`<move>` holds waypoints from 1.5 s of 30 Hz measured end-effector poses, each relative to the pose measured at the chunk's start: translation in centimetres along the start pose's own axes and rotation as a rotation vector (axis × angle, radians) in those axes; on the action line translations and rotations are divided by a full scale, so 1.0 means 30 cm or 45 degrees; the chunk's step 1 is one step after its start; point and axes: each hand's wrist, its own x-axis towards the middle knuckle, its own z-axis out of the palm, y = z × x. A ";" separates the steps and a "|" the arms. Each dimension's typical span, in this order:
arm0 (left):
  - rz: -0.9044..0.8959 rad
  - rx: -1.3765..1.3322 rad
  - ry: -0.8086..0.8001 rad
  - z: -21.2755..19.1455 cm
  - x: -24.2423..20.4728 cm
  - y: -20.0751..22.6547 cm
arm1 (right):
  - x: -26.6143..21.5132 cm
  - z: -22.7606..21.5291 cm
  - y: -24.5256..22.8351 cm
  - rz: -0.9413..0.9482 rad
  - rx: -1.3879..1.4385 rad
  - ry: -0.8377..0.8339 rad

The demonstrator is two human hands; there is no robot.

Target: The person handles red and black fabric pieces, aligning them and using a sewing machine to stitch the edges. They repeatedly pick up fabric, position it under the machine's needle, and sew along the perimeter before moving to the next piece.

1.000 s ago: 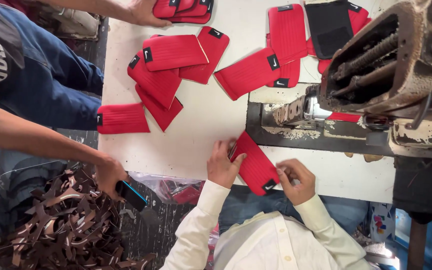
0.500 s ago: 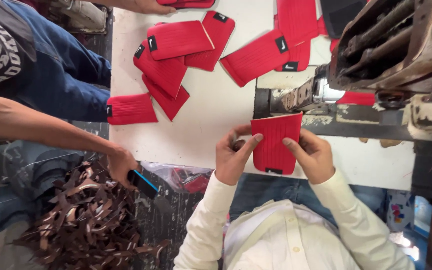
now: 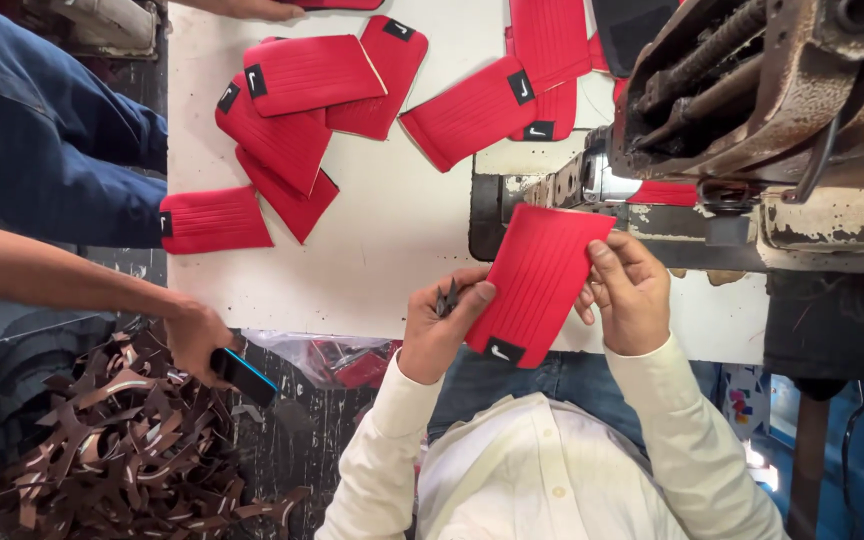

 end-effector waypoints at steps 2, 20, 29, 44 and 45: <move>-0.046 -0.012 -0.015 0.011 -0.013 0.026 | -0.004 -0.021 0.010 -0.004 0.003 -0.003; 0.345 0.552 0.166 -0.006 -0.053 0.013 | 0.020 -0.068 0.119 0.309 0.176 -0.179; -0.313 -0.331 0.469 -0.039 -0.051 -0.022 | -0.078 0.057 0.067 0.231 -0.003 -0.273; -0.333 -0.517 0.358 -0.006 -0.052 -0.046 | -0.078 0.057 0.085 0.196 0.090 -0.378; -0.338 -0.511 0.388 -0.004 -0.052 -0.041 | -0.079 0.057 0.083 0.201 0.079 -0.374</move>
